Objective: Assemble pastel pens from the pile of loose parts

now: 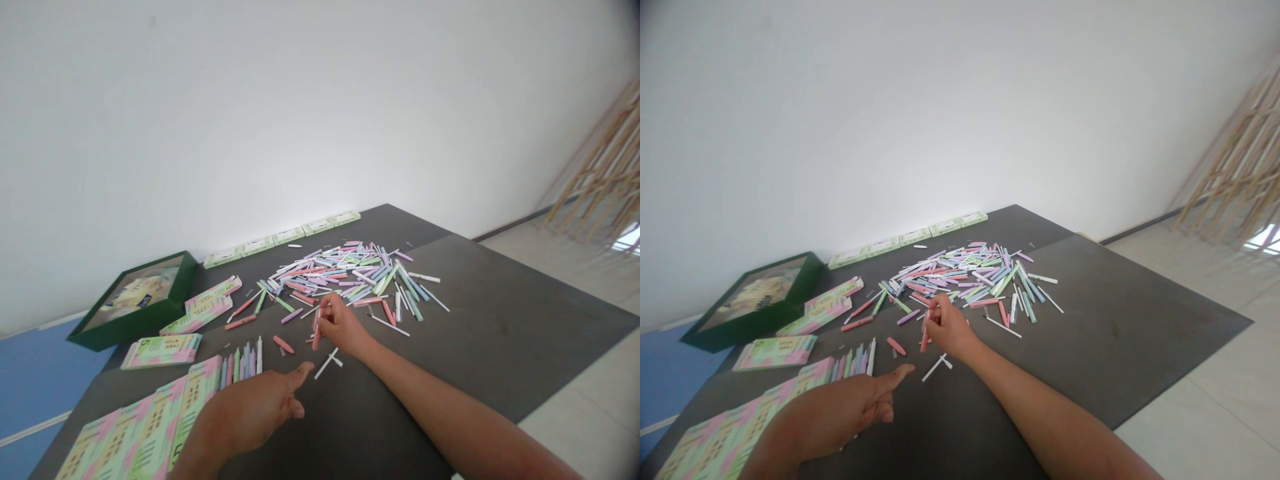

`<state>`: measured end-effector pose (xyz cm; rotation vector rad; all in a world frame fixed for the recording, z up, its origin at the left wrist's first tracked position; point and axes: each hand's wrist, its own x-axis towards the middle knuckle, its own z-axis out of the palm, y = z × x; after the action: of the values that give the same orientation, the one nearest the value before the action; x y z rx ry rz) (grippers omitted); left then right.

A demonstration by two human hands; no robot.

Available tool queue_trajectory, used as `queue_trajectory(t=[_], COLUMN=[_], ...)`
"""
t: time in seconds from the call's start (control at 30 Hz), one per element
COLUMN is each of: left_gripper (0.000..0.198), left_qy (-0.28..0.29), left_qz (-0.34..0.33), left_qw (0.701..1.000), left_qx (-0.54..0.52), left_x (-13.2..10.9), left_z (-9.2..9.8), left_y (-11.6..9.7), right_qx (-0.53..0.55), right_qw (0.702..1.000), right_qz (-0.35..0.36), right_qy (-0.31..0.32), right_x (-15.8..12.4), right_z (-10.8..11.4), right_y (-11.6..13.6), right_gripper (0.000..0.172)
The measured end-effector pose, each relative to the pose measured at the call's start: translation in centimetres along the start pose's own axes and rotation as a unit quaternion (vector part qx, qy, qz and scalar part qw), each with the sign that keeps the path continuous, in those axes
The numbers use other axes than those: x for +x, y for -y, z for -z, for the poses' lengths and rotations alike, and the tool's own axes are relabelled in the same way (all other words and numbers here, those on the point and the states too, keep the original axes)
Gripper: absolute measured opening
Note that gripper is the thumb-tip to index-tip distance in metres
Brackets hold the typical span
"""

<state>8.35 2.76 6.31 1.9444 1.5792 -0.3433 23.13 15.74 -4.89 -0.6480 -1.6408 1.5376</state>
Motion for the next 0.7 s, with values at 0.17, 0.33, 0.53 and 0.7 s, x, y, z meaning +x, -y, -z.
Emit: queue_trajectory(t=[0.17, 0.33, 0.53, 0.7], left_gripper=[0.070, 0.088, 0.085, 0.042], left_qy=[-0.002, -0.018, -0.023, 0.005], left_qz=[0.029, 0.022, -0.041, -0.128], left_qw=[1.000, 0.999, 0.999, 0.991], left_qx=[-0.007, -0.023, -0.017, 0.027], left_x=[0.8, 2.9, 6.5, 8.6], left_z=[1.1, 2.4, 2.4, 2.8], left_y=[-0.1, 0.4, 1.8, 2.8], right_qx=[0.096, 0.225, 0.234, 0.180], right_qw=[0.994, 0.970, 0.972, 0.982], right_qz=[-0.025, -0.043, -0.028, 0.046], right_qy=[-0.052, -0.078, 0.003, 0.046], right_x=[0.9, 1.0, 0.1, -1.1], right_z=[0.5, 0.6, -0.2, -1.4], right_y=[-0.8, -1.0, 0.4, 1.9], right_gripper=[0.024, 0.031, 0.037, 0.024])
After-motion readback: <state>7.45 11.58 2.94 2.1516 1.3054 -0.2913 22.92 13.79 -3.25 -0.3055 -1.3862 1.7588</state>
